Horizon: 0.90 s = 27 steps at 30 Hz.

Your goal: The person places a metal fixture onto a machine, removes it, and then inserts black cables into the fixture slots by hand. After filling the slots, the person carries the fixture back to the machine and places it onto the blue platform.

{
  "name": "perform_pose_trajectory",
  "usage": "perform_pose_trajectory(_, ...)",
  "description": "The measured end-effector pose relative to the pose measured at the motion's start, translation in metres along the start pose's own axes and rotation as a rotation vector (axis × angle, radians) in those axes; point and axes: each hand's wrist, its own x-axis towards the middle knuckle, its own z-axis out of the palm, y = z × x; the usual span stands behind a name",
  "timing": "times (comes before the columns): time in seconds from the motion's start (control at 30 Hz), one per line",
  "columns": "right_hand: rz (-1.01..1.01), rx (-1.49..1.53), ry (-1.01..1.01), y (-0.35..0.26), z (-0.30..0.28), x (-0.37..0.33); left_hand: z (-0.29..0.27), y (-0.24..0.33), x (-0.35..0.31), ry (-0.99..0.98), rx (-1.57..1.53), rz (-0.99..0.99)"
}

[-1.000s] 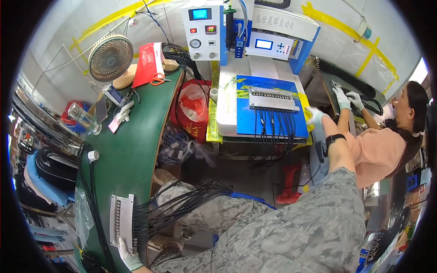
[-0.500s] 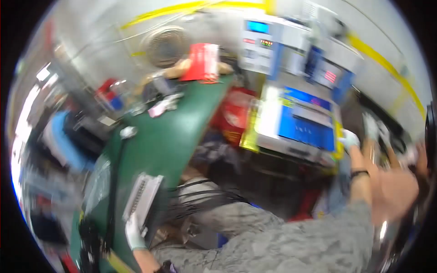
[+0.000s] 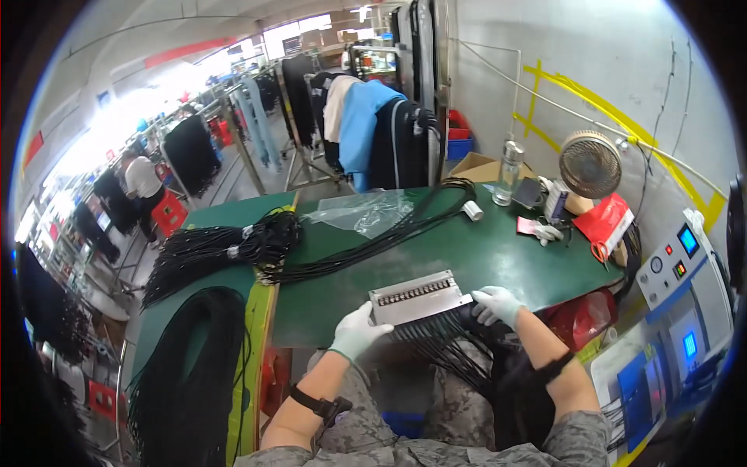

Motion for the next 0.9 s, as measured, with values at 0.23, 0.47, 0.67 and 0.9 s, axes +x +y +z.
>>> perform_pose_trajectory(0.23,0.141,-0.19,-0.021,-0.016,0.015,0.054,0.011,-0.009,0.001,0.042,0.051,0.027)
perform_pose_trajectory(0.47,-0.104,0.047,0.338,-0.055,0.041,-0.004,-0.002,-0.009,-0.009,0.062,-0.181,0.081)
perform_pose_trajectory(0.67,-0.642,0.275,-0.528,-0.098,0.078,-0.098,-0.04,-0.016,-0.021,0.051,-1.439,0.266)
perform_pose_trajectory(0.9,-0.084,-0.182,-0.45,0.037,-0.001,-0.058,-0.095,-0.065,-0.07,0.451,-1.59,-0.048)
